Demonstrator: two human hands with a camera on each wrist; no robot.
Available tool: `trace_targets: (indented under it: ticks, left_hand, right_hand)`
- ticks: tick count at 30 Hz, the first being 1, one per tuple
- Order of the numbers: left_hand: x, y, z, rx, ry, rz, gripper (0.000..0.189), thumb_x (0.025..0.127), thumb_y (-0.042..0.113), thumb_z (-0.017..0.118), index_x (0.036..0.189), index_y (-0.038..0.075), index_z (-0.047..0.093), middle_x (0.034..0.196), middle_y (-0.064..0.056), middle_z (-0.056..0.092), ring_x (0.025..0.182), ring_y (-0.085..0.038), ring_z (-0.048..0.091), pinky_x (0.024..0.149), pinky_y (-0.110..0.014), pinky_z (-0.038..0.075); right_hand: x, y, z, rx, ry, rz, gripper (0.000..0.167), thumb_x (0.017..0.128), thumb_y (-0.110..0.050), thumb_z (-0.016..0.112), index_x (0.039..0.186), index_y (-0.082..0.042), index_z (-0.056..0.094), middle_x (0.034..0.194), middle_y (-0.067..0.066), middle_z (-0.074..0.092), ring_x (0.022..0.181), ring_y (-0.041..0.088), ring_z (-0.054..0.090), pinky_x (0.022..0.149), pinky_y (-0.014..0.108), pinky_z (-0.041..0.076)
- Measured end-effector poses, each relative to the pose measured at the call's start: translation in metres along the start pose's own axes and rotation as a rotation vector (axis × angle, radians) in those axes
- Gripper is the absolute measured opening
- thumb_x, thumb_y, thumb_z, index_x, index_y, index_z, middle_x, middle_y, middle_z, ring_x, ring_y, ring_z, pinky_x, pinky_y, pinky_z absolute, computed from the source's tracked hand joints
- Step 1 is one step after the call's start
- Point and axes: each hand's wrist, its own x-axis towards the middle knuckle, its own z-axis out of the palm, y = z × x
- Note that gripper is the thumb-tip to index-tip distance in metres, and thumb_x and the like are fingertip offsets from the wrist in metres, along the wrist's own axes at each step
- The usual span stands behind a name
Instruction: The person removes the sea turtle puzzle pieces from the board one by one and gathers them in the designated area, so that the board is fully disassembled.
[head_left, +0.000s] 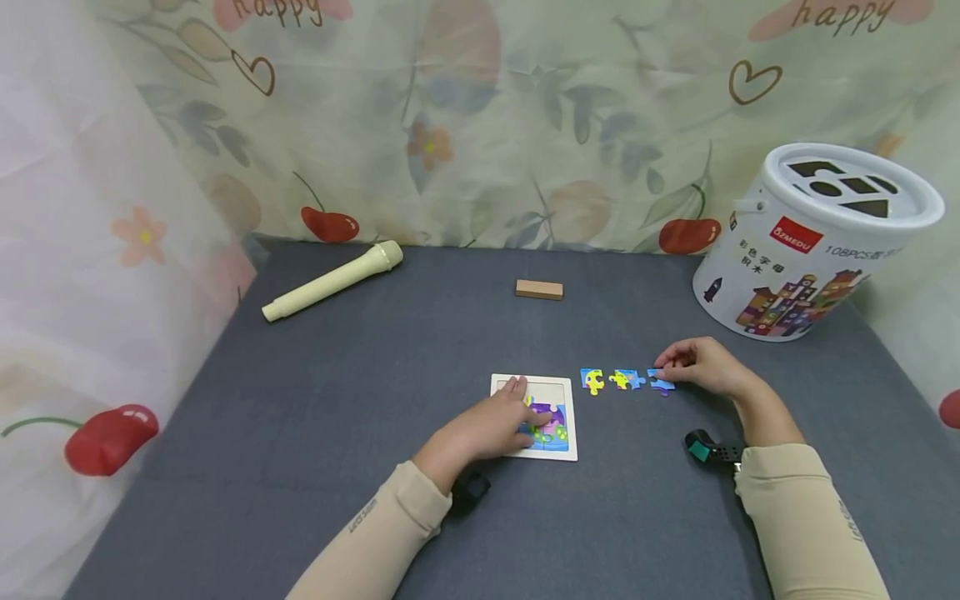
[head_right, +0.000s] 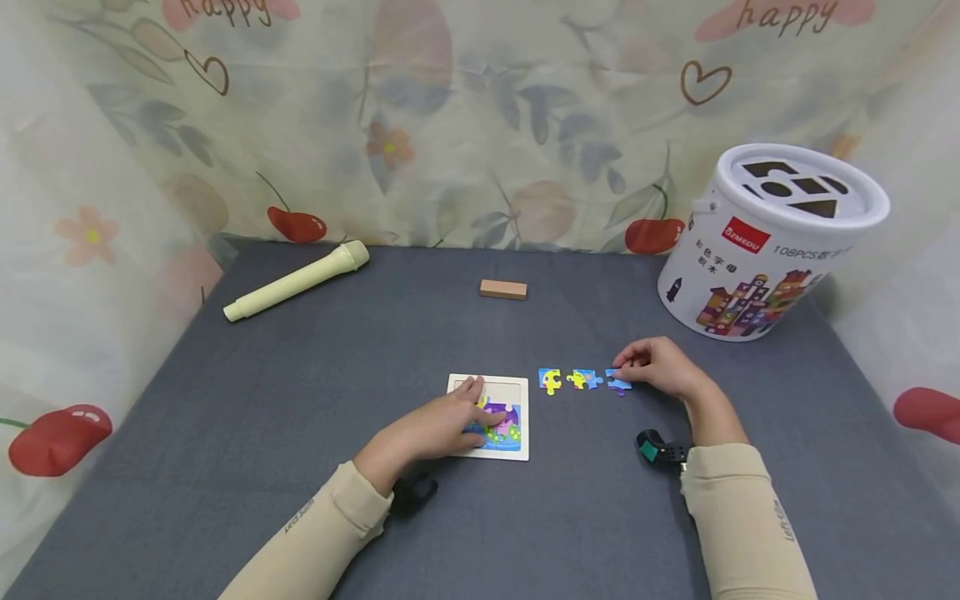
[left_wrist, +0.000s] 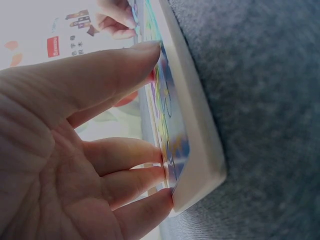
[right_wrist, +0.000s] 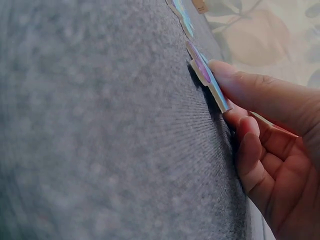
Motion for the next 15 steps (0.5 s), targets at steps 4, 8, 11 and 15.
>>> trace_targets:
  ticks: [4,8,11,15]
  left_hand:
    - [-0.0003,0.0006,0.0001,0.004,0.001,0.000,0.042,0.090,0.022,0.062,0.131,0.025,0.054,0.152,-0.019,0.024,0.143,-0.031,0.019,0.114,-0.041,0.024]
    - [-0.0005,0.0009,-0.0001,0.003,0.001,0.001,0.043,0.090,0.021,0.062,0.131,0.025,0.054,0.152,-0.019,0.025,0.143,-0.031,0.019,0.114,-0.041,0.025]
    - [-0.0007,0.0009,-0.0002,0.005,0.001,0.000,0.042,0.090,0.022,0.062,0.131,0.026,0.054,0.152,-0.019,0.025,0.143,-0.032,0.020,0.114,-0.041,0.025]
    - [-0.0012,0.0010,-0.0006,0.004,0.000,0.000,0.042,0.090,0.022,0.062,0.131,0.025,0.054,0.152,-0.019,0.025,0.143,-0.032,0.019,0.114,-0.041,0.025]
  right_hand:
    - [-0.0003,0.0012,0.0014,-0.009,0.013,0.001,0.022,0.087,-0.015,0.065,0.098,0.004,0.065,0.080,0.002,0.060,0.068,0.004,0.048,0.060,0.021,0.042]
    - [0.0002,0.0041,0.0031,-0.007,0.031,0.004,0.023,0.086,-0.017,0.066,0.097,0.003,0.066,0.078,0.001,0.057,0.067,0.005,0.047,0.059,0.021,0.041]
    - [0.0006,0.0056,0.0045,0.004,0.040,-0.007,0.024,0.086,-0.018,0.067,0.097,0.003,0.066,0.077,0.000,0.056,0.067,0.005,0.047,0.059,0.021,0.041]
    - [0.0001,0.0054,0.0047,0.010,0.043,-0.014,0.024,0.085,-0.018,0.068,0.097,0.003,0.066,0.077,0.000,0.056,0.067,0.004,0.047,0.059,0.021,0.041]
